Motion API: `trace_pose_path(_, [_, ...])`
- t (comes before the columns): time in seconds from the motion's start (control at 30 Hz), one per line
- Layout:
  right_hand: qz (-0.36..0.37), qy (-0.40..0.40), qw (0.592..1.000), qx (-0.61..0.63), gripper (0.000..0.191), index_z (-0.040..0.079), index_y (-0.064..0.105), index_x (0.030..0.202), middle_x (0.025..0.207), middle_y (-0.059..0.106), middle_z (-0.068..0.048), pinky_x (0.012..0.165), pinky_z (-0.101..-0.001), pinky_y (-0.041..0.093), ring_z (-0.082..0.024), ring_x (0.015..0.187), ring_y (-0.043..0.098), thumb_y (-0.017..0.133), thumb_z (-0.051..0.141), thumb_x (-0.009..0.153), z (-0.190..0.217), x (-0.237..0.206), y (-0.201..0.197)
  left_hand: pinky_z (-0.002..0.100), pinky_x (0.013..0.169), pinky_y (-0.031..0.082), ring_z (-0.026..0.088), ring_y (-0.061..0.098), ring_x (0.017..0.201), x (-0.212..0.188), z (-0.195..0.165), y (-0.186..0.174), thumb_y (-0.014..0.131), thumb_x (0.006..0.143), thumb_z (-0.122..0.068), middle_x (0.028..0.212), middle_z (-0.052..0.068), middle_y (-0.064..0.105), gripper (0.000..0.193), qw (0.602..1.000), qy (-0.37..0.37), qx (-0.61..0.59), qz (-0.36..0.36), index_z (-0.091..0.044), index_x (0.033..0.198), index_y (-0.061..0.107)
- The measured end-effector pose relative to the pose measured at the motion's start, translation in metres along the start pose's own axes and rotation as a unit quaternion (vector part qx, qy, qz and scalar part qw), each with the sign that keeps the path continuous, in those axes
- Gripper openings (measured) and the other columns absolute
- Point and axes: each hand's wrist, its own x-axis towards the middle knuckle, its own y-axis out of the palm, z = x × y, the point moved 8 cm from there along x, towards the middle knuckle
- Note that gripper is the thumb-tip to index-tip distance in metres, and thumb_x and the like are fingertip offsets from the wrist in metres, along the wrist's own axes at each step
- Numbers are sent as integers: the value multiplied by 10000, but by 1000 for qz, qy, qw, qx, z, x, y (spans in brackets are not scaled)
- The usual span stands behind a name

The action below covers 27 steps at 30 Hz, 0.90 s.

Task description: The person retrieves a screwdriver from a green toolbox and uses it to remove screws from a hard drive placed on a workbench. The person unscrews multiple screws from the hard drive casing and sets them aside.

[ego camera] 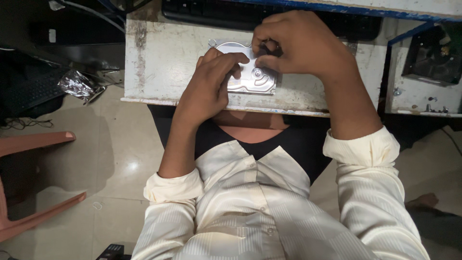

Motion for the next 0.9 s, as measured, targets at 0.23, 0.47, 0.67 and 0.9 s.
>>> trace_pose_path(0.23, [2, 22, 1000, -9, 283, 79, 743, 936, 778, 642, -39, 587, -334, 464, -195, 666, 611, 913, 165, 726, -1, 0, 1, 393, 993, 436, 261, 586, 1014, 0, 1, 0, 570, 784, 168, 932, 51, 646, 548, 1000, -4, 0, -3, -91, 1265, 613])
trace_pose_path(0.47, [-7, -7, 1000, -5, 255, 85, 739, 945, 807, 654, -39, 608, -327, 474, -192, 682, 615, 888, 154, 750, 2, -2, -2, 398, 989, 413, 278, 572, 1030, -1, 1, 3, 569, 757, 146, 941, 58, 649, 538, 1000, 2, -1, 14, -84, 1241, 626])
trace_pose_path(0.67, [9, 30, 999, -16, 266, 93, 744, 926, 755, 641, -37, 577, -342, 454, -202, 635, 594, 900, 191, 735, -4, -3, 2, 386, 959, 405, 266, 575, 1047, -2, 4, 5, 577, 814, 131, 952, 61, 635, 476, 1000, -10, 4, 21, -90, 1236, 606])
trace_pose_path(0.9, [7, 23, 1000, -14, 256, 93, 735, 913, 752, 636, -36, 584, -344, 453, -199, 644, 594, 902, 195, 748, -2, -3, 1, 402, 988, 396, 288, 566, 1097, -3, -1, 3, 541, 770, 134, 998, 67, 649, 544, 1000, 3, -4, 22, -74, 1269, 592])
